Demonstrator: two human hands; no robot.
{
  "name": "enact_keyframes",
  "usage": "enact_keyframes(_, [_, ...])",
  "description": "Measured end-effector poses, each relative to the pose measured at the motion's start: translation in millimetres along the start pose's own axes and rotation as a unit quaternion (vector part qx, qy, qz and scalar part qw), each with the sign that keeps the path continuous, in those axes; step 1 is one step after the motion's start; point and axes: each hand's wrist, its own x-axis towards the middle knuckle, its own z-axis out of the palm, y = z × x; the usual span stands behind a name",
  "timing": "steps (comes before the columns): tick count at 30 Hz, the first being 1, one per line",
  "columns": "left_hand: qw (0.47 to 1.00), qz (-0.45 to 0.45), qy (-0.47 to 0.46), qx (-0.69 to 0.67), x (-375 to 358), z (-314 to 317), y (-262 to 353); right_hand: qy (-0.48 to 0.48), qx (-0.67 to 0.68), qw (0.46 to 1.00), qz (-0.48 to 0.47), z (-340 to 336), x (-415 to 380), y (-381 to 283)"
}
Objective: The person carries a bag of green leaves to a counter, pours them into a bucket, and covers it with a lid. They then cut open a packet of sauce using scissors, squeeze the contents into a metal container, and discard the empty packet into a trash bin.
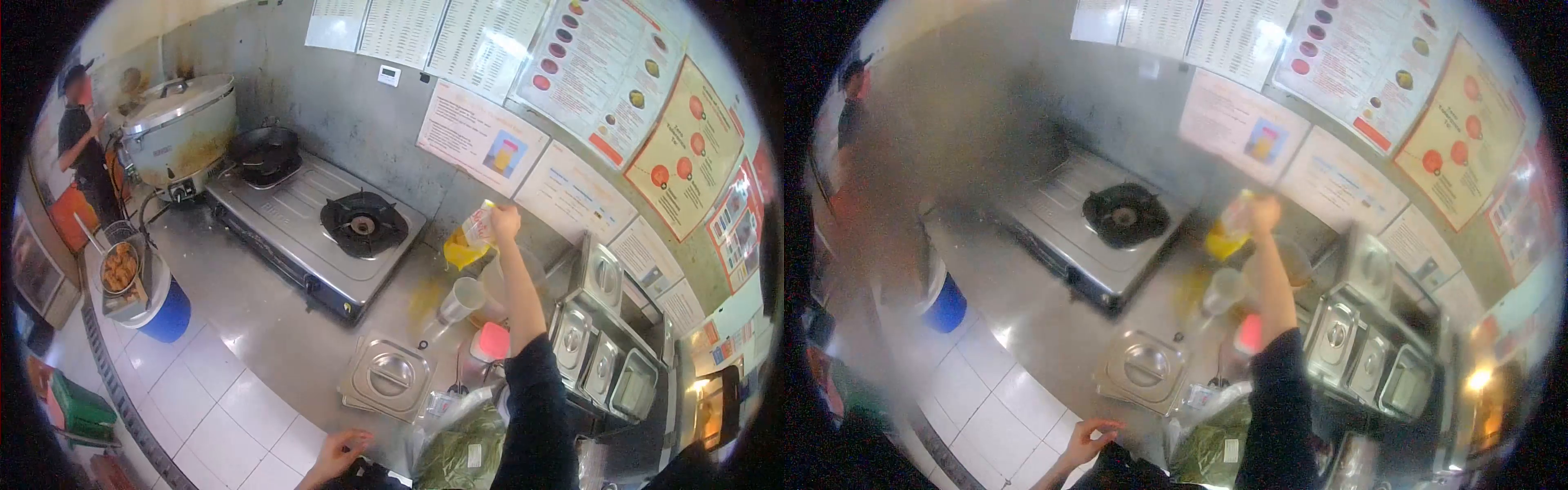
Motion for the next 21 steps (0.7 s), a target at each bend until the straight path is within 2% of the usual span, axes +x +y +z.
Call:
enact_keyframes(4, [0.999,0.001,0.027,0.032,0,-9,-21,0.005,-0.081,0.996,0.029,16,1,6])
enact_keyframes(6, [0.999,-0.007,0.019,0.027,5,-9,-22,-0.070,-0.223,0.972,0.014,24,5,24])
enact_keyframes(9, [0.999,-0.018,-0.012,0.025,11,-4,-12,-0.109,-0.251,0.961,0.029,24,2,44])
enact_keyframes(11, [0.999,-0.026,-0.038,0.028,19,3,-5,-0.125,-0.226,0.966,-0.008,11,7,45])
enact_keyframes(12, [0.998,-0.020,-0.067,0.005,23,8,-6,-0.111,-0.209,0.969,-0.070,-1,6,42])
enact_keyframes(13, [0.995,-0.019,-0.100,-0.019,25,15,-7,-0.099,-0.194,0.968,-0.126,-19,0,35])
enact_keyframes(14, [0.991,-0.037,-0.124,-0.018,27,21,-4,-0.122,-0.153,0.972,-0.128,-45,-12,20])
enact_keyframes(16, [0.977,-0.028,-0.209,0.018,36,37,5,-0.087,-0.062,0.971,-0.213,-96,-52,4])
enact_keyframes(17, [0.970,-0.042,-0.237,0.019,38,47,8,-0.124,-0.022,0.966,-0.226,-130,-79,-3])
enact_keyframes(19, [0.954,0.051,-0.297,0.001,47,70,14,-0.180,0.051,0.951,-0.247,-195,-138,2])
enact_keyframes(20, [0.946,0.044,-0.321,0.004,51,81,17,-0.202,0.083,0.942,-0.254,-219,-169,12])
enact_keyframes(21, [0.935,0.064,-0.348,0.032,54,93,20,-0.218,0.093,0.949,-0.207,-243,-201,29])
